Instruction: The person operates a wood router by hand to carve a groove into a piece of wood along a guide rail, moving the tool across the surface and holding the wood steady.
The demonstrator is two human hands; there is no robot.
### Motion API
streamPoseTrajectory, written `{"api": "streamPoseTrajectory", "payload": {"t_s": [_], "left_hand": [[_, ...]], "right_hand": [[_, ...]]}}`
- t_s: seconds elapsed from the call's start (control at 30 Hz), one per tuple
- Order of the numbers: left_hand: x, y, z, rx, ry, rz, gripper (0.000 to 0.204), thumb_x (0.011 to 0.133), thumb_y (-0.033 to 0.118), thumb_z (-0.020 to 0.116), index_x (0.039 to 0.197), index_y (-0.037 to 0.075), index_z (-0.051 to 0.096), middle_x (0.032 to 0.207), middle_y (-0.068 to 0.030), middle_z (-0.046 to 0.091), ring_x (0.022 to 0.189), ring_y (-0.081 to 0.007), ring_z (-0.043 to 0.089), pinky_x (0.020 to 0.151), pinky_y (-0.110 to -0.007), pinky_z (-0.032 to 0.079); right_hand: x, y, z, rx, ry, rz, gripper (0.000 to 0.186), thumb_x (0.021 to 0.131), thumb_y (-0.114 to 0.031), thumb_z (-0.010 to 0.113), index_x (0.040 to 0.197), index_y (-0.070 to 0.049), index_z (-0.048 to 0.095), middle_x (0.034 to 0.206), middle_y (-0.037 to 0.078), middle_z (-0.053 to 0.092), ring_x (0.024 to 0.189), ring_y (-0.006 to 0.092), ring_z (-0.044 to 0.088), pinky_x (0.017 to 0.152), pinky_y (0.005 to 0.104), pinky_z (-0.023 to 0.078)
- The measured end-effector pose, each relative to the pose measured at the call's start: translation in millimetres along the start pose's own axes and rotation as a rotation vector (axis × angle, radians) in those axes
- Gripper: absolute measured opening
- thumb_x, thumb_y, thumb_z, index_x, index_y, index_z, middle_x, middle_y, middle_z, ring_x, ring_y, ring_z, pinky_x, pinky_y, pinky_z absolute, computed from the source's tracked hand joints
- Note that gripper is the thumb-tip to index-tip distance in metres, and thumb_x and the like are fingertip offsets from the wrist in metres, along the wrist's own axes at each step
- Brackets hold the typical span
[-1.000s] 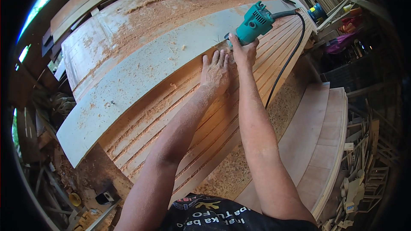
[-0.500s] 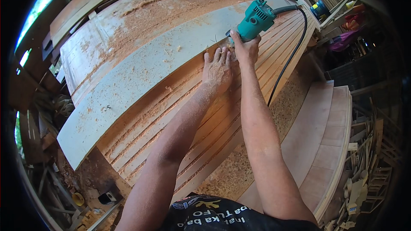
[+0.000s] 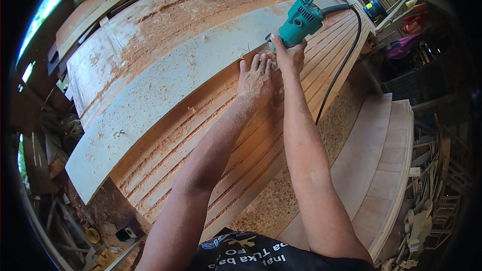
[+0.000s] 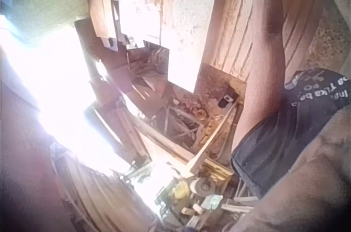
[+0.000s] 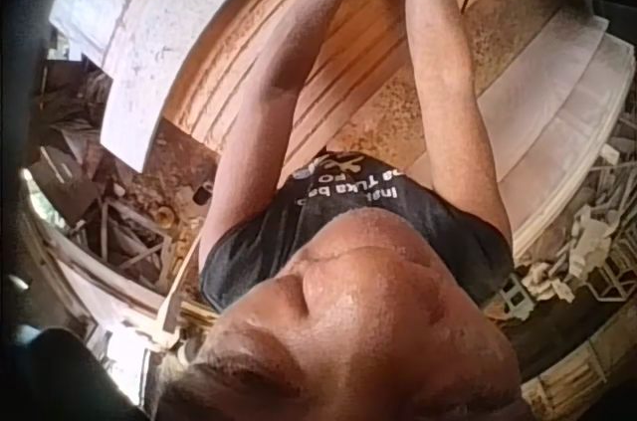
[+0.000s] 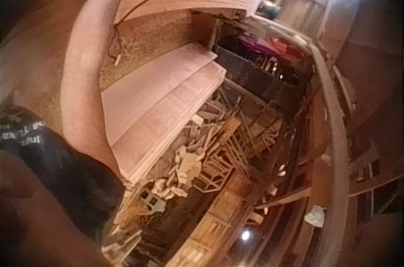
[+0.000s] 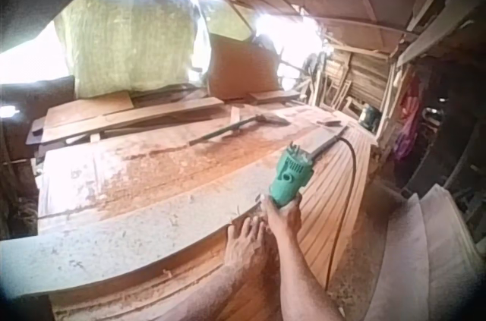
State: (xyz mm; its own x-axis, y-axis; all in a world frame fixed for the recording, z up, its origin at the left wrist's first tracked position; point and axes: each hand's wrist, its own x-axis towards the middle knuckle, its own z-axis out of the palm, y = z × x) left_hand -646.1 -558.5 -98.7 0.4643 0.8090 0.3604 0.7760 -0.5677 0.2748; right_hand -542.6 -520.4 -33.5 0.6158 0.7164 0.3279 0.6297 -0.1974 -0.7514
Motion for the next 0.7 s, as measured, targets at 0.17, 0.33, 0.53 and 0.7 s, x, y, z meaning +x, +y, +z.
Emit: {"api": "streamPoseTrajectory", "payload": {"t_s": [0.17, 0.33, 0.53, 0.7], "left_hand": [[5.9, 4.4, 4.9, 0.071, -0.012, -0.002, 0.055, 0.091, 0.027, 0.041, 0.142, 0.006, 0.034, 0.150, -0.0123, 0.031, 0.140, -0.0260, 0.026, 0.109, -0.058, 0.020], [9.8, 9.1, 4.4, 0.080, 0.014, 0.000, 0.055, 0.091, 0.027, 0.040, 0.141, 0.004, 0.035, 0.149, -0.0126, 0.032, 0.139, -0.0266, 0.026, 0.108, -0.057, 0.021], [18.1, 9.9, 7.6, 0.049, 0.012, -0.005, 0.055, 0.091, 0.025, 0.040, 0.142, 0.003, 0.034, 0.150, -0.0122, 0.030, 0.139, -0.0269, 0.026, 0.107, -0.058, 0.021], [19.7, 5.6, 11.9, -0.029, 0.051, 0.009, 0.057, 0.089, 0.026, 0.041, 0.141, 0.002, 0.035, 0.149, -0.0126, 0.031, 0.137, -0.0288, 0.029, 0.109, -0.056, 0.018]], "right_hand": [[7.0, 6.3, -0.7, 0.018, -0.004, -0.011, 0.084, 0.066, -0.055, 0.074, 0.124, -0.005, 0.038, 0.108, 0.015, 0.063, 0.100, 0.0350, 0.061, 0.085, 0.0500, 0.047], [13.8, 8.8, -2.7, 0.006, -0.006, -0.015, 0.087, 0.066, -0.055, 0.074, 0.126, -0.004, 0.037, 0.110, 0.016, 0.062, 0.101, 0.0356, 0.061, 0.087, 0.0489, 0.047], [24.5, 15.2, 0.8, 0.052, 0.009, -0.054, 0.090, 0.065, -0.055, 0.075, 0.127, -0.003, 0.036, 0.111, 0.017, 0.062, 0.102, 0.0359, 0.060, 0.087, 0.0475, 0.047], [29.1, 16.8, 4.1, 0.081, 0.004, -0.053, 0.090, 0.066, -0.054, 0.075, 0.127, -0.001, 0.036, 0.110, 0.017, 0.062, 0.101, 0.0353, 0.061, 0.087, 0.0464, 0.047]]}}
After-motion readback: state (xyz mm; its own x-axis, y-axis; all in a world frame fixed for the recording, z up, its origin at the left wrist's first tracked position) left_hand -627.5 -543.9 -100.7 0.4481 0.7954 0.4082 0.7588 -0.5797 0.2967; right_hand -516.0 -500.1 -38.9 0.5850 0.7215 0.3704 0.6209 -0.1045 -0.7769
